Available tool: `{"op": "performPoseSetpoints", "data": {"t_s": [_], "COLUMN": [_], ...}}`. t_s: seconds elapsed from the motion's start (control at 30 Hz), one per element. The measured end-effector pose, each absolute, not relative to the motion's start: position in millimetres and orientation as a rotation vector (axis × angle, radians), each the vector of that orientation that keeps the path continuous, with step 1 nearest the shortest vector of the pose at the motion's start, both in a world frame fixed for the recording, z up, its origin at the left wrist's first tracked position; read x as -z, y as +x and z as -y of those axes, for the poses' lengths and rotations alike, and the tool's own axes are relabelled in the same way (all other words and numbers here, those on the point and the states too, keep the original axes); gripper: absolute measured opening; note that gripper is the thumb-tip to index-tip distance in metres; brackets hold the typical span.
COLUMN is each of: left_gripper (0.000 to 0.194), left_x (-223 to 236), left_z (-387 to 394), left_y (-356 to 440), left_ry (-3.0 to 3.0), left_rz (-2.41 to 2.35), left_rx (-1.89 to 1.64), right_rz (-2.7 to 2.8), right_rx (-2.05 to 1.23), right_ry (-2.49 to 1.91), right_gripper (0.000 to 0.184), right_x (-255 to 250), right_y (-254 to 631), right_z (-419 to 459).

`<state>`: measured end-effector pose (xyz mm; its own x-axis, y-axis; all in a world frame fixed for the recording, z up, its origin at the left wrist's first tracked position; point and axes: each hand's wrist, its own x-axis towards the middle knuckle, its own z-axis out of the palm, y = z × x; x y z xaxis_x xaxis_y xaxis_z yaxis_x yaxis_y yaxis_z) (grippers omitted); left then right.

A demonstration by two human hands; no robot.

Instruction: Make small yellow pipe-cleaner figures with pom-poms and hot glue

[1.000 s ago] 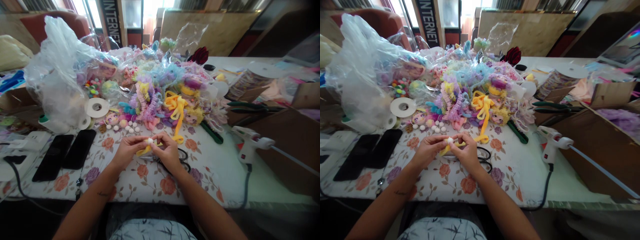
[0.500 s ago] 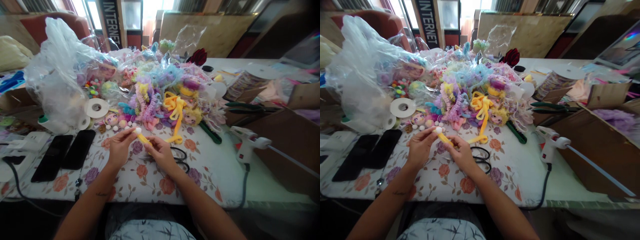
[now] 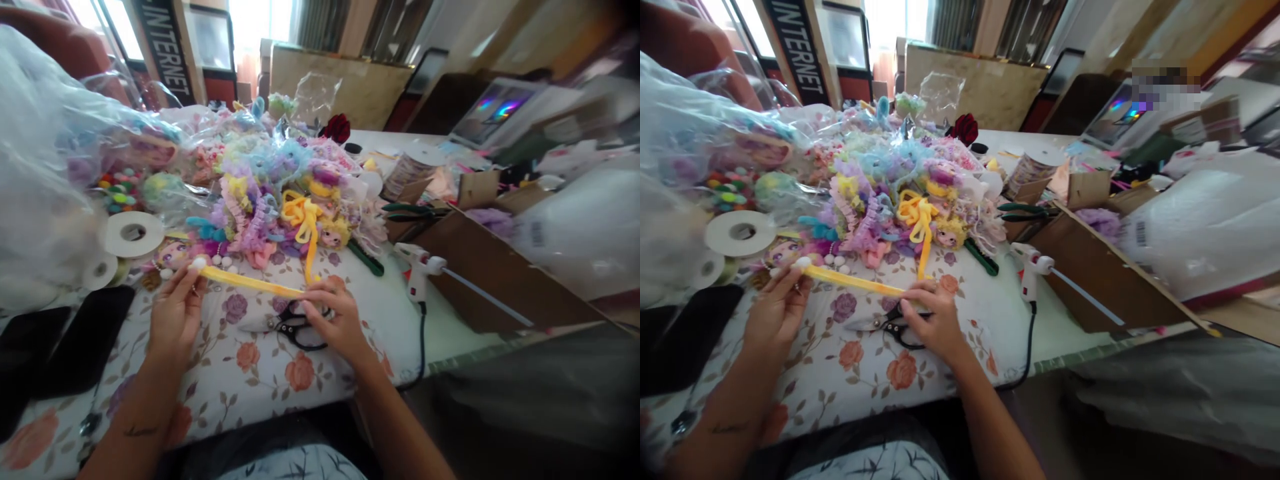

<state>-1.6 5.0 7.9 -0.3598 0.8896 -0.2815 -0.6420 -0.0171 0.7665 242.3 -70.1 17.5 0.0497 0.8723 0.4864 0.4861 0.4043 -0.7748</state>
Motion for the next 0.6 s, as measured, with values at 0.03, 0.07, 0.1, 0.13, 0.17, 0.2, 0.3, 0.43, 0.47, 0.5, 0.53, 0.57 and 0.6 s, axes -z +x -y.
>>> {"op": "performPoseSetpoints", "data": {"t_s": [0.03, 0.07, 0.1, 0.13, 0.17, 0.2, 0.3, 0.43, 0.47, 0.5, 0.53, 0.57, 0.6], "left_gripper": [0.020, 0.019, 0.018, 0.016, 0.015, 0.014, 0.014, 0.023, 0.025, 0.026, 0.027, 0.027, 0.027], "left_x": [-8.3, -8.9, -9.4, -9.7, -9.9, -9.8, -7.8, -3.3, -2.1, -1.1, -0.2, 0.4, 0.8], "left_z": [-3.4, -1.8, -0.3, 1.1, 2.3, 3.4, 5.9, 5.8, 5.2, 4.5, 3.9, 3.3, 2.9], "left_y": [0.4, 2.5, 4.5, 6.4, 7.9, 9.1, 10.6, 9.2, 8.5, 7.7, 7.0, 6.3, 5.8], "left_ry": [0.365, 0.393, 0.418, 0.443, 0.466, 0.494, 0.578, 0.646, 0.656, 0.663, 0.670, 0.676, 0.680], "left_rz": [-1.046, -1.055, -1.068, -1.083, -1.095, -1.101, -1.090, -1.068, -1.063, -1.058, -1.053, -1.047, -1.042], "left_rx": [-1.640, -1.620, -1.600, -1.581, -1.562, -1.538, -1.466, -1.386, -1.374, -1.365, -1.355, -1.342, -1.330], "right_rz": [1.544, 1.468, 1.366, 1.226, 1.058, 0.883, 0.587, 0.691, 0.734, 0.775, 0.813, 0.857, 0.903], "right_rx": [-0.403, -0.355, -0.310, -0.257, -0.187, -0.077, 0.174, 0.101, 0.062, 0.033, 0.016, 0.010, 0.022], "right_ry": [-1.293, -1.361, -1.444, -1.545, -1.650, -1.750, -1.899, -2.015, -2.059, -2.106, -2.152, -2.194, -2.224], "right_gripper": [0.011, 0.011, 0.012, 0.016, 0.019, 0.022, 0.037, 0.048, 0.045, 0.041, 0.036, 0.033, 0.030], "right_x": [-13.9, -9.4, -4.2, 1.4, 7.3, 13.0, 27.0, 34.7, 35.0, 34.9, 34.5, 33.7, 32.8], "right_y": [256.6, 272.5, 289.7, 307.8, 326.2, 344.3, 391.1, 429.1, 435.4, 440.9, 445.9, 450.2, 453.7], "right_z": [77.8, 85.4, 92.5, 98.8, 103.8, 107.3, 107.7, 89.9, 84.4, 79.2, 74.5, 70.3, 66.9]}}
